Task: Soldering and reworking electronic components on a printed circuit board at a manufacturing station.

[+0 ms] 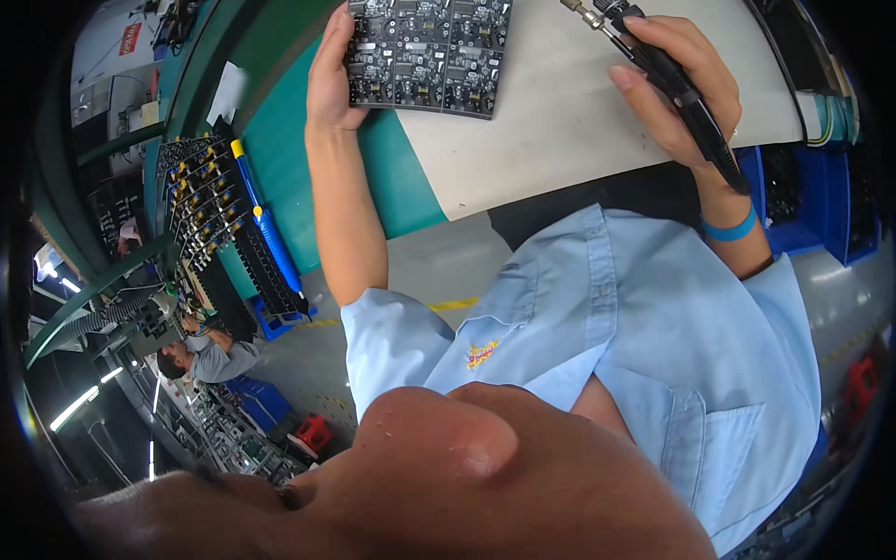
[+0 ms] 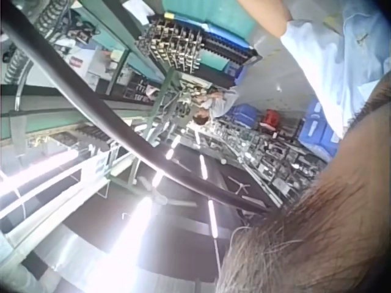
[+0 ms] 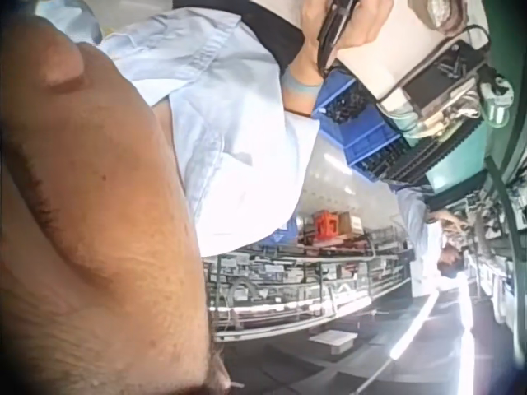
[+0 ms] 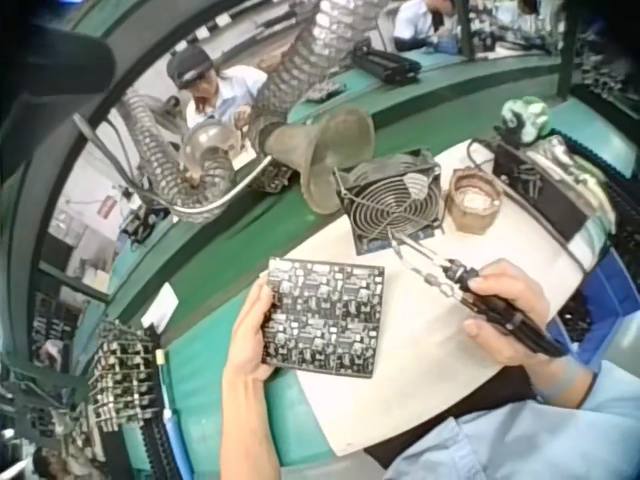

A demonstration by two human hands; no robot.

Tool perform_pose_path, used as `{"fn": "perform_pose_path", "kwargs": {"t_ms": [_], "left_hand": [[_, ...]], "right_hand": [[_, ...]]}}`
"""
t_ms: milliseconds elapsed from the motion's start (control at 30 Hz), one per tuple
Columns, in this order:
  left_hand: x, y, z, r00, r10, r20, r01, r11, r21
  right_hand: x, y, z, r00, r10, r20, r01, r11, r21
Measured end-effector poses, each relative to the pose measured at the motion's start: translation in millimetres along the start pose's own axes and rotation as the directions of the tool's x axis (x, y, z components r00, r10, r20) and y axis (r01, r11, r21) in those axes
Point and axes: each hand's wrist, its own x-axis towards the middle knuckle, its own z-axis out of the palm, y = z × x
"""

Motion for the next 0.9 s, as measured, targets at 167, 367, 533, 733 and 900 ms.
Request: {"fn": "perform_pose_path", "kwargs": {"t_ms": [167, 367, 533, 733, 900], "left_hand": [[8, 10, -4, 0.996, 0.019, 0.091, -0.02, 1.0, 0.01], [1, 6, -5, 0.984, -0.001, 0.178, 0.003, 1.0, -0.012], [-1, 13, 1, 0.986, -0.008, 0.166, 0.003, 0.999, 0.033], [-8, 16, 7, 0.998, -0.013, 0.058, 0.005, 0.991, 0.135], [-8, 24, 15, 0.999, 0.012, 0.049, -0.015, 0.998, 0.056]], "right_hand": [[7, 2, -1, 0.999, -0.037, -0.034, 0.037, 0.999, -0.015], [-1, 3, -2, 1.0, -0.029, 0.002, 0.029, 0.996, -0.08], [-2, 4, -6, 0.999, -0.009, 0.037, 0.011, 0.998, -0.055], [-3, 5, -4, 1.0, -0.016, 0.005, 0.017, 0.995, -0.099], [3, 5, -2, 1.0, 0.015, -0.005, -0.015, 1.0, -0.012]]}}
